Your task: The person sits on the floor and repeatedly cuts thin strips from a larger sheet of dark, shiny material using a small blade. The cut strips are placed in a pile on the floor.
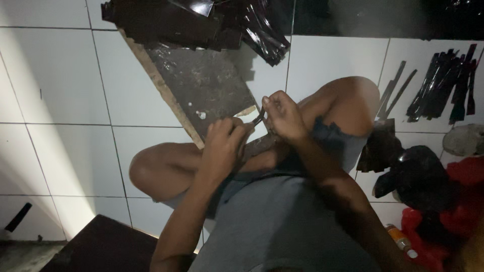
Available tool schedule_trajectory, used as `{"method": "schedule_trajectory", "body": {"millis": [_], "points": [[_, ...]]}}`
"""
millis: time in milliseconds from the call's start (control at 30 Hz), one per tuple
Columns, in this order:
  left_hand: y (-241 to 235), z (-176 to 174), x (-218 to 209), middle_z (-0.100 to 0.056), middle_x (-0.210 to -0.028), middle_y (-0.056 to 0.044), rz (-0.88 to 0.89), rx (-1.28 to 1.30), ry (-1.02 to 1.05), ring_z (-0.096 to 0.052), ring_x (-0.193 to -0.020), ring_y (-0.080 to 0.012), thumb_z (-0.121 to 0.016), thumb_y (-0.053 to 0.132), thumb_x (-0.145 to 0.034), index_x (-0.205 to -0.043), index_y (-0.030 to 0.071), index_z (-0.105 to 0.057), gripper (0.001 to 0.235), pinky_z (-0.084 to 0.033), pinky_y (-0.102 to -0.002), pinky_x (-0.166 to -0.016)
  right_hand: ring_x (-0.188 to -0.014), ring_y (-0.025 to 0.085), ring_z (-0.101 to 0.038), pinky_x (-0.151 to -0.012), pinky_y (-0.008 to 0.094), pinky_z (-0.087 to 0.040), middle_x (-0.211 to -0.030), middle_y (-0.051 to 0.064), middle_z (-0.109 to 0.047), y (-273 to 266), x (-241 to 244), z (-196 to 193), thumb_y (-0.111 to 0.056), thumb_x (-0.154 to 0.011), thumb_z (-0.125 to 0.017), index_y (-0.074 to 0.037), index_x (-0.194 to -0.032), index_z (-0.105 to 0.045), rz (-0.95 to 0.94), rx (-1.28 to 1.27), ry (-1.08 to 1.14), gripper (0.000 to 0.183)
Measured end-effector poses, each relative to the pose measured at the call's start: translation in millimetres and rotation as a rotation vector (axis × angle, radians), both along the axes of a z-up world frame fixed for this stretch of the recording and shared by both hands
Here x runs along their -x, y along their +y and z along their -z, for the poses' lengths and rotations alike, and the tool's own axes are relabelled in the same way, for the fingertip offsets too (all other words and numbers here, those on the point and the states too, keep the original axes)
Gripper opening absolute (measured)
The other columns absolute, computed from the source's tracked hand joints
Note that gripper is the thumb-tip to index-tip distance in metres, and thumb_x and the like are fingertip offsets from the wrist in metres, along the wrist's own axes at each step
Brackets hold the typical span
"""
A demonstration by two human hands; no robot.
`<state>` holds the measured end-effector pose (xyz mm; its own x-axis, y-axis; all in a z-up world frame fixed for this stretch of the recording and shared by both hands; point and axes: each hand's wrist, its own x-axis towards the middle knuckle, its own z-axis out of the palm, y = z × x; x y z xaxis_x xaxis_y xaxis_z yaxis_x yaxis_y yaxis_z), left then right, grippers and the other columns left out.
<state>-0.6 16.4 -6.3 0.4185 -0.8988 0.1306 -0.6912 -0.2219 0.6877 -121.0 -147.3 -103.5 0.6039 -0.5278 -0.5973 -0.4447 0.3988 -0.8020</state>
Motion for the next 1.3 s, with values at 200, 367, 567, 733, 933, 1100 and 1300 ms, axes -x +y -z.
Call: {"method": "schedule_trajectory", "body": {"millis": [200, 367, 567, 733, 933, 1100, 1300], "points": [[-2, 2, -1, -0.064, -0.100, -0.008, 0.015, -0.079, 0.019, -0.057, -0.086, -0.0250, -0.072, 0.011, -0.095, -0.110, 0.006, -0.073, 0.016, -0.041, -0.040, -0.073, -0.042, 0.011, -0.048, -0.035, 0.028, -0.036, -0.060, 0.007, -0.053, -8, -6, 8, -0.030, -0.104, -0.059, -0.002, -0.096, -0.052, 0.004, 0.005, 0.051, 0.030], [-5, 0, 0, -0.063, -0.103, -0.008, 0.015, -0.049, -0.037, -0.056, -0.088, -0.0260, -0.073, 0.010, -0.093, -0.110, 0.007, -0.072, 0.017, -0.041, -0.041, -0.076, -0.050, 0.009, -0.056, -0.042, 0.027, -0.043, -0.072, 0.003, -0.062, -15, -9, 31, -0.030, -0.106, -0.060, -0.004, -0.099, -0.055, -0.035, 0.162, 0.095, 0.028], [-4, 7, 3, -0.064, -0.102, -0.006, 0.009, -0.038, -0.054, -0.057, -0.088, -0.0255, -0.075, 0.008, -0.090, -0.108, 0.010, -0.073, 0.018, -0.041, -0.041, -0.076, -0.049, 0.011, -0.051, -0.041, 0.028, -0.039, -0.071, 0.005, -0.059, -19, -11, 52, -0.029, -0.105, -0.061, -0.002, -0.101, -0.055, 0.021, 0.032, 0.107, 0.028], [-6, 9, 2, -0.064, -0.101, -0.008, 0.039, -0.170, -0.141, -0.059, -0.088, -0.0260, -0.074, 0.008, -0.088, -0.108, 0.009, -0.073, 0.020, -0.041, -0.042, -0.075, -0.054, 0.013, -0.059, -0.046, 0.032, -0.049, -0.074, 0.004, -0.065, -25, -19, 60, -0.029, -0.100, -0.060, -0.005, -0.102, -0.058, -0.047, 0.094, 0.185, 0.024], [-18, -7, 2, -0.065, -0.098, -0.006, 0.022, -0.052, -0.111, -0.060, -0.088, -0.0278, -0.075, 0.009, -0.088, -0.111, 0.012, -0.074, 0.023, -0.042, -0.042, -0.075, -0.072, 0.024, -0.066, -0.067, 0.042, -0.053, -0.078, 0.012, -0.068, -28, -22, 76, -0.042, -0.103, -0.056, -0.007, -0.095, -0.063, -0.138, 0.300, 0.265, 0.037], [-21, -5, 5, -0.067, -0.095, -0.005, 0.030, -0.105, -0.149, -0.062, -0.085, -0.0270, -0.076, 0.010, -0.085, -0.114, 0.016, -0.075, 0.030, -0.042, -0.042, -0.072, -0.075, 0.034, -0.069, -0.072, 0.046, -0.054, -0.079, 0.019, -0.069, -29, -23, 98, -0.042, -0.098, -0.060, -0.003, -0.089, -0.065, -0.082, 0.469, 0.193, 0.041], [-19, 4, 6, -0.060, -0.078, -0.009, -0.035, -0.213, -0.167, -0.057, -0.070, -0.0284, -0.083, 0.016, -0.083, -0.110, 0.022, -0.082, 0.028, -0.046, -0.042, -0.065, -0.078, 0.042, -0.069, -0.075, 0.051, -0.052, -0.080, 0.025, -0.070, -23, -30, 105, -0.040, -0.097, -0.059, -0.002, -0.094, -0.065, -0.097, 0.496, 0.221, 0.038]]}}
